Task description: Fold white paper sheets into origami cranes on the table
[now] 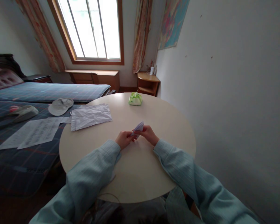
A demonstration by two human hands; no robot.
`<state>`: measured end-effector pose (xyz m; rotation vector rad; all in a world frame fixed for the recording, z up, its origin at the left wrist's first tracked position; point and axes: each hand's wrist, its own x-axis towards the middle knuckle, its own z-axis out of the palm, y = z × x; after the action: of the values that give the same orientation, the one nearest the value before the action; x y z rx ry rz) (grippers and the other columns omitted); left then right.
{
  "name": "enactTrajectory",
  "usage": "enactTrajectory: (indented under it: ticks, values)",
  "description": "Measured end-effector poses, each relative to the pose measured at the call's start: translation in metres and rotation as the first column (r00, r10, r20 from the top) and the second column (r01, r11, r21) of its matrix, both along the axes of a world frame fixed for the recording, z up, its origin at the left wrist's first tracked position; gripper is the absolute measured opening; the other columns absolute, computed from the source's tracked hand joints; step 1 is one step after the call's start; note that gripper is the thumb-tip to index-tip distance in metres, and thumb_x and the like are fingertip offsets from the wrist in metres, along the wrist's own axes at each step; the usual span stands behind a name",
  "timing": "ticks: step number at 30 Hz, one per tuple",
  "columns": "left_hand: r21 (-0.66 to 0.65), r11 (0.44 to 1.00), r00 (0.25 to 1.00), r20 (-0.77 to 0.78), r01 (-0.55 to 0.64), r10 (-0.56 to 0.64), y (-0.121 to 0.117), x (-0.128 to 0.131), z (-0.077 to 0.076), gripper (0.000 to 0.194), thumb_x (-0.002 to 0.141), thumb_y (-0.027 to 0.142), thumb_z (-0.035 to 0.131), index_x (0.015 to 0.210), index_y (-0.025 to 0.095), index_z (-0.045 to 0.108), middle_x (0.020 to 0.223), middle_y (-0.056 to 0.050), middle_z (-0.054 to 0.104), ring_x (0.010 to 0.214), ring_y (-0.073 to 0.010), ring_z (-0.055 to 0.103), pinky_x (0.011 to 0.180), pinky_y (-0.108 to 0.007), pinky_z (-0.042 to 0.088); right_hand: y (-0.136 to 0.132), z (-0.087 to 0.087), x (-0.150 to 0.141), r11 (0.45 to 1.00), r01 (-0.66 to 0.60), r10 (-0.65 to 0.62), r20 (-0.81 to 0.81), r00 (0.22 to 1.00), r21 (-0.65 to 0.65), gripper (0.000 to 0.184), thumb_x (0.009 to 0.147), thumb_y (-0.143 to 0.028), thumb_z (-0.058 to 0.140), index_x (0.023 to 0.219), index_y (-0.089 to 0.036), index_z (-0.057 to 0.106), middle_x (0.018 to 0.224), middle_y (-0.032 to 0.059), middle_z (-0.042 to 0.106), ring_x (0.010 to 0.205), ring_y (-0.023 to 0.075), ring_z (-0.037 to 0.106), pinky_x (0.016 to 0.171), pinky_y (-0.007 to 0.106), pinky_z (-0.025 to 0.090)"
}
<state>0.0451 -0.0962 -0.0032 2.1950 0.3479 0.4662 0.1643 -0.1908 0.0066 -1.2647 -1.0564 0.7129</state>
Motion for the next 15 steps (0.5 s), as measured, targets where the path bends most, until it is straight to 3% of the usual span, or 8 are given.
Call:
enactTrajectory:
  ticks: [8, 15]
  values:
    - [-0.037, 0.999, 0.999, -0.029, 0.014, -0.015, -0.0019, -0.0004, 0.0024, 0.029, 0.072, 0.034, 0.048, 0.068, 0.011, 0.066, 0.058, -0.003, 0.064, 0.054, -0.0106, 0.057, 0.054, -0.018, 0.042, 0.0008, 0.0009, 0.0001, 0.994, 0.108, -0.104, 0.115, 0.988, -0.026, 0.028, 0.054, -0.038, 0.066, 0.063, -0.012, 0.064, 0.055, -0.0005, 0.057, 0.050, 0.0089, 0.048, 0.046, 0.021, 0.036]
    - [-0.069, 0.998, 0.999, -0.034, 0.011, -0.013, 0.0001, 0.0010, 0.0010, 0.029, 0.072, 0.033, 0.048, 0.068, 0.010, 0.065, 0.058, -0.004, 0.064, 0.053, -0.0109, 0.057, 0.054, -0.019, 0.043, 0.0024, -0.0045, 0.0023, 0.996, 0.084, -0.084, 0.089, 0.993, 0.004, 0.033, 0.056, -0.039, 0.065, 0.075, -0.013, 0.066, 0.065, 0.0022, 0.063, 0.061, 0.0132, 0.055, 0.057, 0.025, 0.042]
